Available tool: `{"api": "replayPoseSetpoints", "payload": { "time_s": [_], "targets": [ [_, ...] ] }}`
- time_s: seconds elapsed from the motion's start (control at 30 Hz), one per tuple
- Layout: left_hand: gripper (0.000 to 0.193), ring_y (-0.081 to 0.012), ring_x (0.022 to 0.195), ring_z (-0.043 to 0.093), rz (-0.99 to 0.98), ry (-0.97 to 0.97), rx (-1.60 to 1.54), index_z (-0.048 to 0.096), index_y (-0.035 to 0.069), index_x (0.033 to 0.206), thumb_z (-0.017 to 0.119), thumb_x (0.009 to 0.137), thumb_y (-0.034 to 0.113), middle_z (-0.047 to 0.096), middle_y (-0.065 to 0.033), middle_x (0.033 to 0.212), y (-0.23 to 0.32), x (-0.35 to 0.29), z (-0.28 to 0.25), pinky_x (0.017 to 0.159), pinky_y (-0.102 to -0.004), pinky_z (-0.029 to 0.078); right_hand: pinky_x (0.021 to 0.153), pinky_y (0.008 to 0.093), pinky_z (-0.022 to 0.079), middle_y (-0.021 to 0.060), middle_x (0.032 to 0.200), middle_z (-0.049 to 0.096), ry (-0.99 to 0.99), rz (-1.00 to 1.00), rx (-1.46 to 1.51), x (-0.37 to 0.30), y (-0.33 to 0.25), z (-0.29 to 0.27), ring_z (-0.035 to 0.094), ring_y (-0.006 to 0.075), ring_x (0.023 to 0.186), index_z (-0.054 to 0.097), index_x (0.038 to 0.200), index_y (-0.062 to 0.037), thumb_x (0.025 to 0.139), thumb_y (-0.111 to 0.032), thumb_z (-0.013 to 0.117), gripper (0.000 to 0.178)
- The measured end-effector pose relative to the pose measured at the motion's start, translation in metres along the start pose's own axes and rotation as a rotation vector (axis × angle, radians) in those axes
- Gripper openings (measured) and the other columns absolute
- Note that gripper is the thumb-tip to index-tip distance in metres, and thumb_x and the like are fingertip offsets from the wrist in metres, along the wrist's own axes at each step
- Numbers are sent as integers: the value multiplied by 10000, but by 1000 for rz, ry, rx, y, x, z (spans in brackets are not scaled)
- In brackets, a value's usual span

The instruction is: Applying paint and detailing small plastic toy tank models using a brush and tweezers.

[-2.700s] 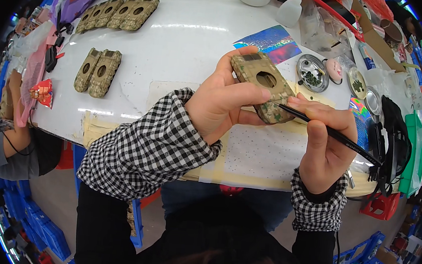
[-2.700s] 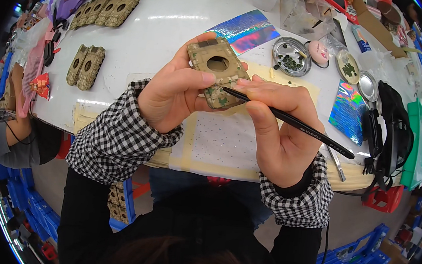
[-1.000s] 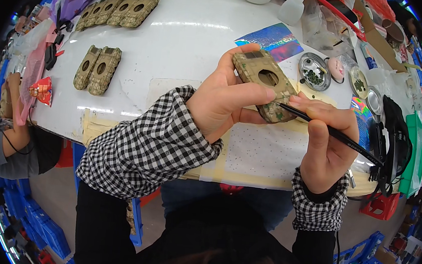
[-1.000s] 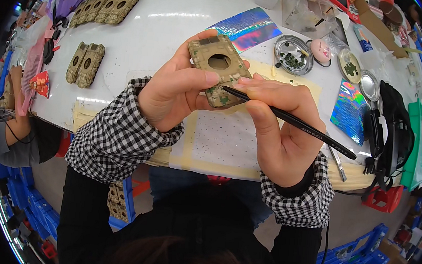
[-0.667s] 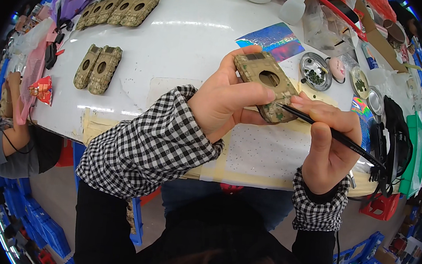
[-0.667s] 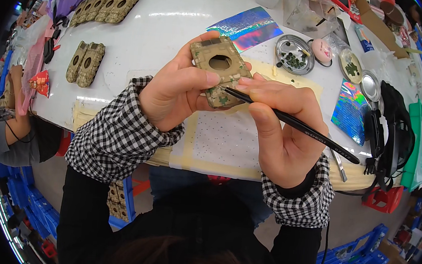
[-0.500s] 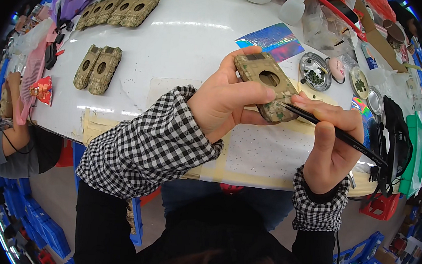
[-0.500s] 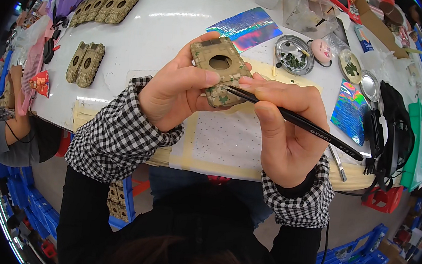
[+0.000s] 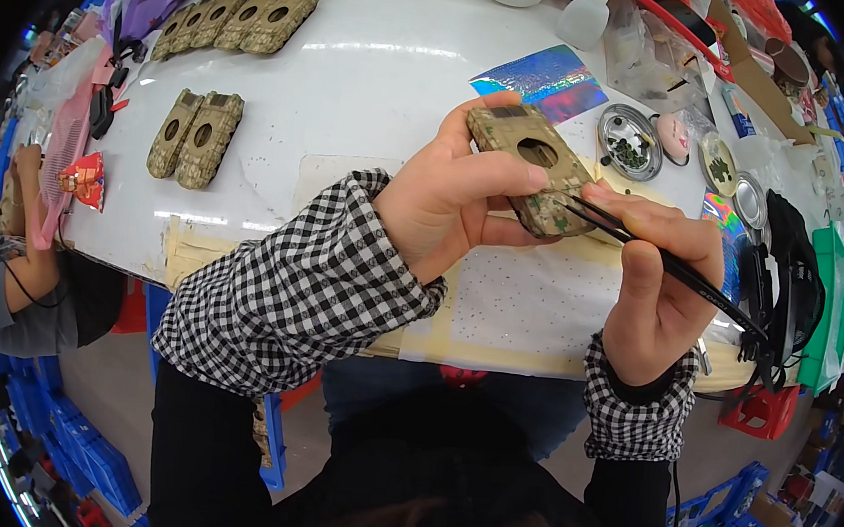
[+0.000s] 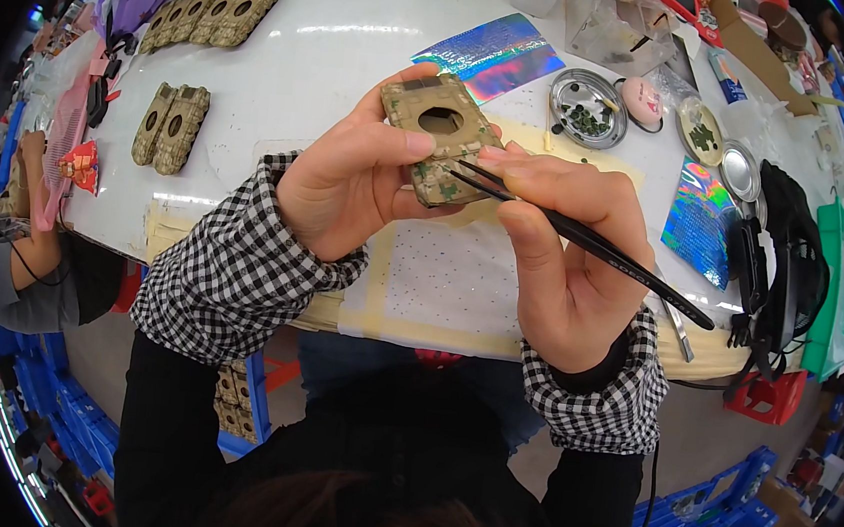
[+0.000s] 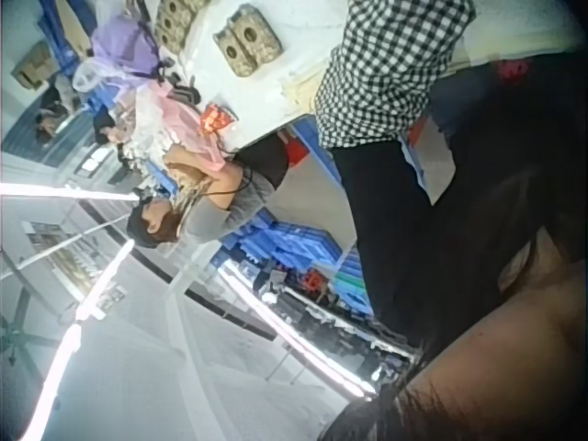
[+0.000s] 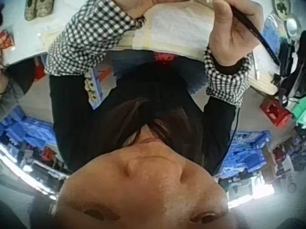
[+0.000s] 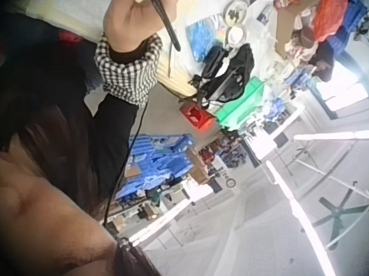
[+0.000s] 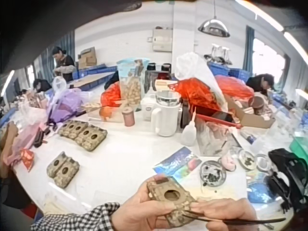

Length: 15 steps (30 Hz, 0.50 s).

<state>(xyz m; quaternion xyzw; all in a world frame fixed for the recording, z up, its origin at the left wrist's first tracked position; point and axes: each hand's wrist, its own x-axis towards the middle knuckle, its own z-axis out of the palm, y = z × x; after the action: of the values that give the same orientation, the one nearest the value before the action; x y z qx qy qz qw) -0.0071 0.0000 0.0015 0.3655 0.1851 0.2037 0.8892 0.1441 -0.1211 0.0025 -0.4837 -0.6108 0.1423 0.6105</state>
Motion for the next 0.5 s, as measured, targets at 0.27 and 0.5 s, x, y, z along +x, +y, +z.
{"api": "replayPoseSetpoints", "payload": {
  "time_s": [0.27, 0.5],
  "targets": [
    [625, -273, 1163, 553, 2, 15, -10, 214, 110, 1402, 549, 875, 93, 465, -167, 1302, 0, -1, 1, 914, -422, 535, 951, 408, 473, 170, 1006, 633, 12, -2, -12, 0, 0, 1, 635, 255, 997, 549, 990, 35, 898, -19, 598, 117],
    [614, -277, 1166, 552, 2, 14, -17, 223, 112, 1395, 550, 875, 87, 465, -166, 1301, -1, 0, 0, 920, -428, 532, 950, 405, 476, 157, 1003, 631, 12, 2, 0, 0, 1, 2, 636, 256, 998, 553, 1000, 36, 894, -27, 612, 137]
  ]
}}
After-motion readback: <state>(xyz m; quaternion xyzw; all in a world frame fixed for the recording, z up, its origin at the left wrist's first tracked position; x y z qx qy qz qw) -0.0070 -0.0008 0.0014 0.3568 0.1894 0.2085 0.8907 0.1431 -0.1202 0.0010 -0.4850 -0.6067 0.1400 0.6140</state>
